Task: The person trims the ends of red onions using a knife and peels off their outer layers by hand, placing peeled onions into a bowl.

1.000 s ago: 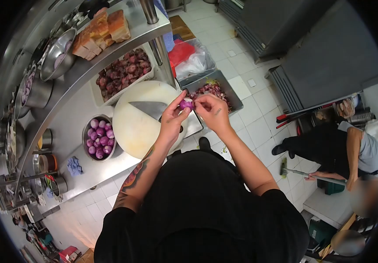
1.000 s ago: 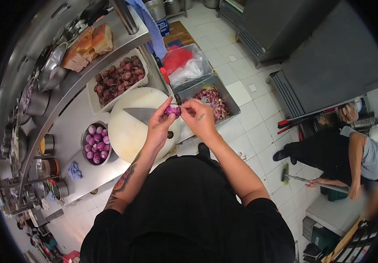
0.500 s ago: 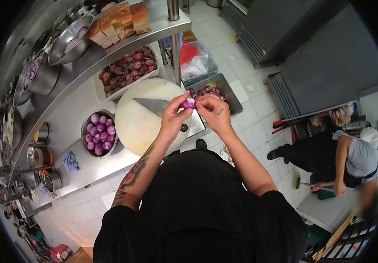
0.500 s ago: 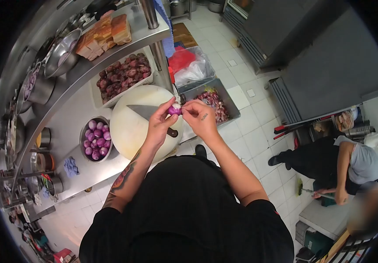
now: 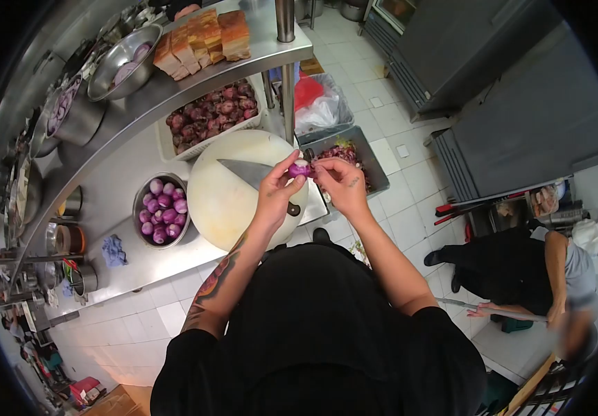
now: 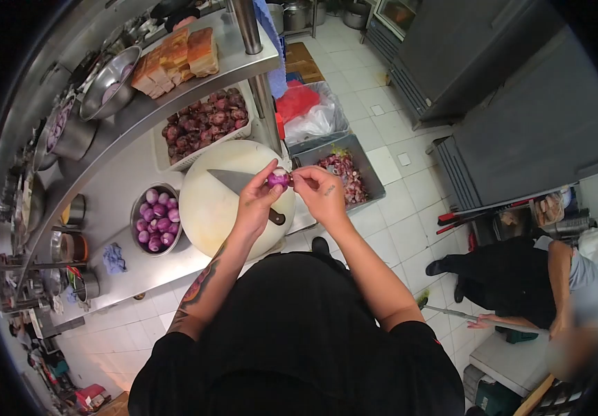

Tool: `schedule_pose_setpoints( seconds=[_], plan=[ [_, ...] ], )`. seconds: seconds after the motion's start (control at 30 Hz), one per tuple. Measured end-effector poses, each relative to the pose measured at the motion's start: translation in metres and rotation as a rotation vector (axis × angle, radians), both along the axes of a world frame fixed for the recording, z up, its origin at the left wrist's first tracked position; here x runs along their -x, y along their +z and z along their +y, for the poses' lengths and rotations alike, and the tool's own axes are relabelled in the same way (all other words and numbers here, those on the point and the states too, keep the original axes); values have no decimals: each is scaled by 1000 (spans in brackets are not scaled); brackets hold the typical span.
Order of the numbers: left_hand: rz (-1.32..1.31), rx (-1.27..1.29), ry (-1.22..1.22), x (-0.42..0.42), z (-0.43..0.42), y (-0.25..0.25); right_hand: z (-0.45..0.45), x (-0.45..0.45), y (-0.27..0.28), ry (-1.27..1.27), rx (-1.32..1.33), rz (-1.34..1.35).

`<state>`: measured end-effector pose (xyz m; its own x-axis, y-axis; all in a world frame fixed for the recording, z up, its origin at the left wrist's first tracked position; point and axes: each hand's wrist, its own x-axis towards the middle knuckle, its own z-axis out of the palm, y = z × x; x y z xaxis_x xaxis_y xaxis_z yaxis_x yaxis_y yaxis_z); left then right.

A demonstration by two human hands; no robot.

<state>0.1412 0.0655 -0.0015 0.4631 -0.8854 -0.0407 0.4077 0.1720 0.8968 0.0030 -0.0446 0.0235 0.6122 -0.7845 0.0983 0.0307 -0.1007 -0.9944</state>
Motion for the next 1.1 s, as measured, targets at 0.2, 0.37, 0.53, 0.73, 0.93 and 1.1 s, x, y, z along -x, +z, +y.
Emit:
schedule_pose_setpoints(
  seconds=[0.2,0.37,0.53,0.73,0.93,1.1],
  plan=[
    [-52,-18,16,8,-3,3,7,7,0,-19,101,-3],
    [-118,5,-2,12,-4,6,9,9,-1,-87,300,36],
    [-84,20,-15,15,-13,11,-1,13,0,-94,205,35],
    [-144,51,-6,10,-30,9,-13,14,16,-92,200,15],
    [-227,16,-14,10,-31,11,-19,12,11,-104,283,81],
    [-283,5,-26,4,-35,8,-25,8,9,-80,547,116]
  ],
)
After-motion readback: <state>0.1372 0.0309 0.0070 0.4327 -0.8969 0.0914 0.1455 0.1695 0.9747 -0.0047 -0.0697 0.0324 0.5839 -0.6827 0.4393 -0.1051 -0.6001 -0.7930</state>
